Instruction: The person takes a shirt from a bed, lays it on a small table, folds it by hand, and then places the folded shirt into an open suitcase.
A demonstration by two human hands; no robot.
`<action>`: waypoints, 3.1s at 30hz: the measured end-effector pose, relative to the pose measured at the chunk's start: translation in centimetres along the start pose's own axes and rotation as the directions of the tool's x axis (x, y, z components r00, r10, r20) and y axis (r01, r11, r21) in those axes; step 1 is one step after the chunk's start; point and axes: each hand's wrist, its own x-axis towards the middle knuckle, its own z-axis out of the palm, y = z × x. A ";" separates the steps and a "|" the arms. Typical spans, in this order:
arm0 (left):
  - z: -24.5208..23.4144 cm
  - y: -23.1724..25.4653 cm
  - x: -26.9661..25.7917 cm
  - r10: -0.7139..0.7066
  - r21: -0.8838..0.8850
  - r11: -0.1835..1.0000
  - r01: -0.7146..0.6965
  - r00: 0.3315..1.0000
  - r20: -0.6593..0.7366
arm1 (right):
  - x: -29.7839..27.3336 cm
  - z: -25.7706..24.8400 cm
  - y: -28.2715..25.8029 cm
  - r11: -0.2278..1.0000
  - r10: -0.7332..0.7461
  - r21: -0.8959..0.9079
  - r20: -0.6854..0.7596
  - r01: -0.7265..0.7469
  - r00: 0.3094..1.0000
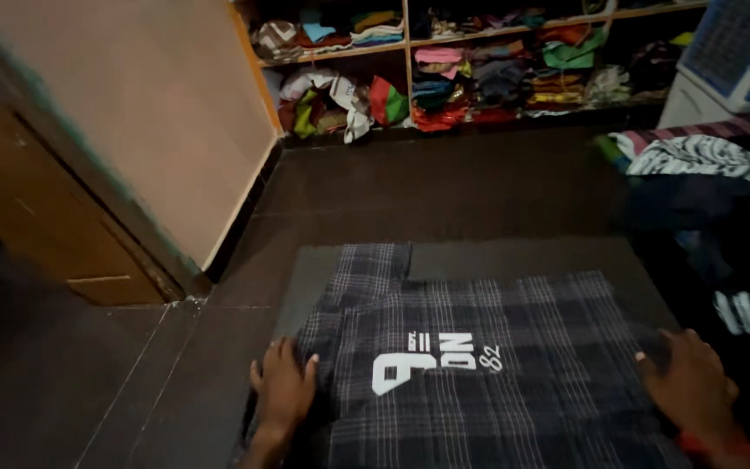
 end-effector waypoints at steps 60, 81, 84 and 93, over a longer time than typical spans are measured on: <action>6.2 -1.7 -0.7 -0.357 -0.426 0.844 0.327 0.934 0.009 | -5.1 -5.7 -2.6 0.938 0.091 0.322 0.120 -0.126 0.989; 8.4 19.7 -7.8 0.666 -0.146 0.737 -0.659 0.675 0.316 | -8.6 -2.8 -24.4 0.753 -0.651 0.279 0.185 0.596 0.736; 8.9 19.3 -7.9 0.584 -0.114 0.794 -0.597 0.699 0.412 | -8.1 -0.9 -24.4 0.761 -0.649 0.158 0.163 0.629 0.743; 6.3 19.9 -7.5 0.565 -0.194 0.814 -0.548 0.668 0.485 | -2.8 -0.7 -14.8 0.977 -0.195 -0.054 0.179 0.207 0.964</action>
